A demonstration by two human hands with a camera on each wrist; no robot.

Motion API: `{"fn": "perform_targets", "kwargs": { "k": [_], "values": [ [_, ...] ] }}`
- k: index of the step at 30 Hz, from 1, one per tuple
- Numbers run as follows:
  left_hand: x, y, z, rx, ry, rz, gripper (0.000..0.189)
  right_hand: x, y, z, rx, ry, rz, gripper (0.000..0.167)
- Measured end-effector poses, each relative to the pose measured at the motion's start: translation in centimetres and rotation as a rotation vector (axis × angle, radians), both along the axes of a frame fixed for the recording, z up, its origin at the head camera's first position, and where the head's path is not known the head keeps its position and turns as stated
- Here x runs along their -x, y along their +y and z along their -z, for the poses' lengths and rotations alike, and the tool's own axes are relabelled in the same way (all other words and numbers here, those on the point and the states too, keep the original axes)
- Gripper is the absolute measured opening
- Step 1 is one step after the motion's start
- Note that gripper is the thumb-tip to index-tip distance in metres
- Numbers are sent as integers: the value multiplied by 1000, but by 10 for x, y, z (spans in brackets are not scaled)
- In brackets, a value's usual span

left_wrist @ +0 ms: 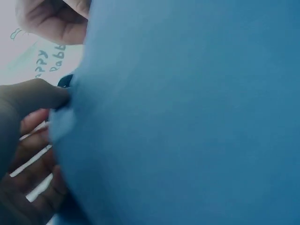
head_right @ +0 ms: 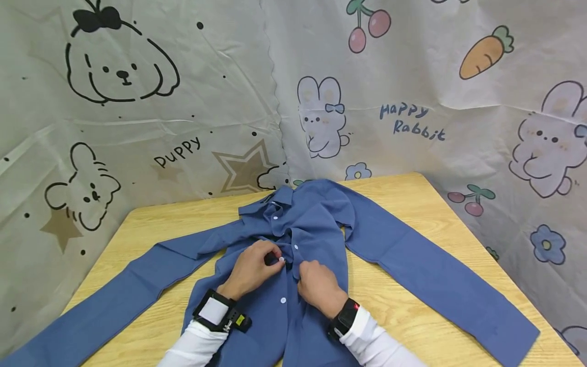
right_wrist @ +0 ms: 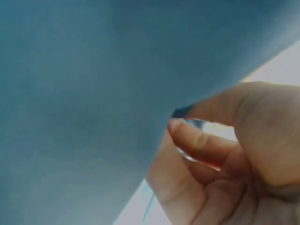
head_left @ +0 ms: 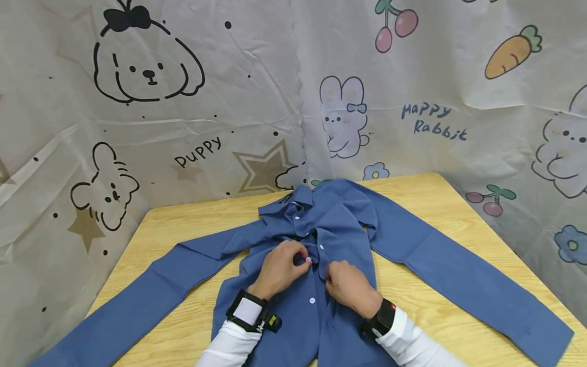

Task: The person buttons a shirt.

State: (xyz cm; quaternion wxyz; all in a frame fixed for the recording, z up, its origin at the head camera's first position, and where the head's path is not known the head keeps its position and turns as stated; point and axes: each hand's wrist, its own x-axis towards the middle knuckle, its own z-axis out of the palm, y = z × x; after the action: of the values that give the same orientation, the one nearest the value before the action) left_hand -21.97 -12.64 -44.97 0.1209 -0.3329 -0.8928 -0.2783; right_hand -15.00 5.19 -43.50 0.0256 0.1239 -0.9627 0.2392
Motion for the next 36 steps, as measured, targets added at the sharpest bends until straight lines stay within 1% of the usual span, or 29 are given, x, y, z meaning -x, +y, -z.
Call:
{"fn": "perform_targets", "kwargs": {
  "k": [1, 3, 5, 7, 10, 13, 16, 21, 23, 27, 31, 36],
  "values": [
    [0, -1, 0, -35, 14, 6, 12, 0, 1, -2, 14, -3, -10, 29],
    [-1, -3, -2, -98, 20, 27, 11, 2, 4, -7, 50, -5, -6, 21],
    [-1, -4, -4, -145, 8, 60, 11, 3, 6, -12, 107, -7, 8, 11],
    [-3, -3, -6, -185, -8, 88, 11, 6, 9, -16, 191, -13, 26, 3],
    [-6, -2, -11, -219, -5, 118, 10, 8, 11, -19, 297, 8, 33, 7],
    [-8, 1, -16, -234, 23, 139, 10, 10, 12, -20, 388, 7, 44, 12],
    [-10, 3, -19, -231, 61, 146, 11, 12, 13, -18, 442, 5, 60, 16],
    [-12, 4, -18, -212, 131, 150, 14, 13, 15, -17, 505, 8, 62, 20],
    [-13, 4, -18, -206, 144, 161, 14, 14, 16, -18, 524, 11, 62, 20],
    [-12, 5, -20, -175, 130, 181, 21, 16, 16, -21, 566, 27, 75, 19],
    [-11, 6, -21, -125, 82, 204, 37, 17, 16, -23, 610, 60, 83, 18],
    [-10, 8, -21, -104, 29, 215, 52, 17, 17, -23, 634, 77, 75, 21]
  ]
}}
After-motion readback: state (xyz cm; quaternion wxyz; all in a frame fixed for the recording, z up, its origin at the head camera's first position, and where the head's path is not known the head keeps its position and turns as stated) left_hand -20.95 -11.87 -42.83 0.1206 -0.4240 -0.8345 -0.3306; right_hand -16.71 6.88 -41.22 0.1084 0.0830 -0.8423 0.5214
